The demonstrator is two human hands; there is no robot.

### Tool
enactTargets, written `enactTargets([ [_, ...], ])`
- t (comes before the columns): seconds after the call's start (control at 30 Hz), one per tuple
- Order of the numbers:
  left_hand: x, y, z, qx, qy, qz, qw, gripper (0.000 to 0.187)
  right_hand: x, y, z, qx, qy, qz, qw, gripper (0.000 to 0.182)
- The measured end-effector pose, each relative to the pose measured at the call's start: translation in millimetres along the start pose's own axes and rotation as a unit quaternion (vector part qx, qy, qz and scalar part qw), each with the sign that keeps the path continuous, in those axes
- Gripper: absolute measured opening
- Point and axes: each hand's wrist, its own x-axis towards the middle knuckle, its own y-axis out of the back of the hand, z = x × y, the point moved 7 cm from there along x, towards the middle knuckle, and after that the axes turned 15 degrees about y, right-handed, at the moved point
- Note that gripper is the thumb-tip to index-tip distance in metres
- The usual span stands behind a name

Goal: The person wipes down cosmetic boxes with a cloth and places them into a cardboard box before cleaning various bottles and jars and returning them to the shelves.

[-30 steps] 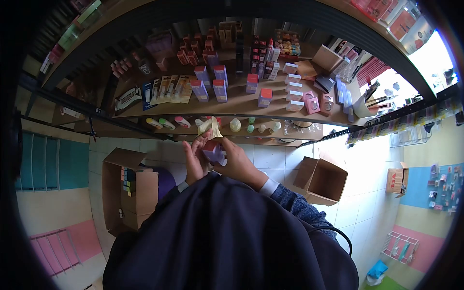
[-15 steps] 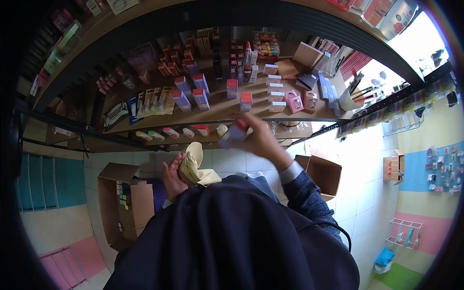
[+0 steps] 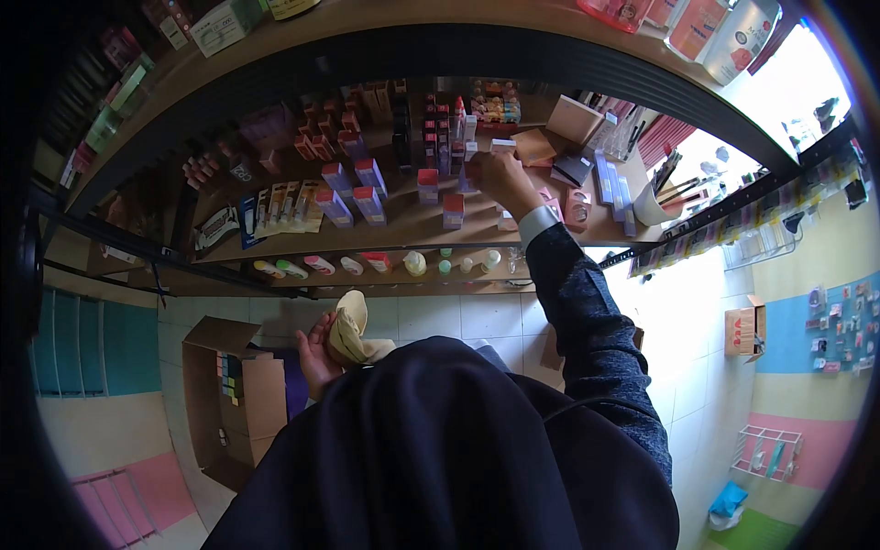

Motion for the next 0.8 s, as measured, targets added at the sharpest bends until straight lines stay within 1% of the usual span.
enactTargets([
  [0.03, -2, -1, 0, -0.001, -0.001, 0.013, 1.000, 0.063, 0, -1, 0, 0.001, 0.003, 0.000, 1.000, 0.027],
  [0.1, -5, 0, -1, -0.004, -0.005, 0.029, 1.000, 0.063, -3, -8, 4, -0.014, -0.040, -0.055, 0.998, 0.030],
  [0.2, -7, 5, -2, 0.006, -0.021, 0.037, 0.999, 0.063, -2, -8, 4, -0.002, -0.055, -0.071, 0.996, 0.034],
  [0.27, -5, 8, -4, 0.003, -0.030, 0.022, 0.999, 0.062, -4, -9, 8, 0.014, -0.054, -0.070, 0.996, 0.035],
  [0.33, -5, 8, -5, 0.004, -0.031, 0.031, 0.999, 0.062, -6, -10, 14, 0.028, -0.054, -0.067, 0.996, 0.037],
  [0.4, -5, 9, -6, 0.006, -0.032, 0.041, 0.999, 0.062, -6, -4, 17, 0.042, -0.054, -0.022, 0.997, 0.041],
  [0.5, -5, 6, -8, 0.009, -0.030, 0.030, 0.999, 0.062, -7, 0, 13, 0.052, -0.046, -0.030, 0.997, 0.042],
  [0.53, -5, 6, -9, 0.014, -0.033, 0.030, 0.999, 0.062, -6, 4, 10, 0.051, -0.046, -0.030, 0.997, 0.042],
  [0.6, -5, 4, -9, 0.019, -0.037, 0.030, 0.999, 0.062, -6, 6, 4, 0.051, -0.054, -0.073, 0.995, 0.041],
  [0.63, -5, 4, -9, 0.016, -0.036, 0.029, 0.999, 0.062, -7, 11, -1, 0.051, -0.054, -0.073, 0.995, 0.041],
  [0.7, -6, 3, -10, 0.014, -0.034, 0.028, 0.999, 0.062, -6, 25, -11, 0.012, -0.040, -0.054, 0.998, 0.032],
  [0.73, -6, 3, -10, 0.014, -0.031, 0.026, 0.999, 0.062, -5, 22, -8, 0.012, -0.040, -0.053, 0.998, 0.032],
  [0.77, -6, 4, -10, 0.015, -0.027, 0.025, 0.999, 0.062, 1, 25, -14, -0.022, 0.062, 0.015, 0.998, 0.031],
  [0.8, -5, 5, -11, 0.015, -0.027, 0.024, 0.999, 0.062, 1, 27, -23, -0.055, 0.163, 0.082, 0.982, 0.030],
])
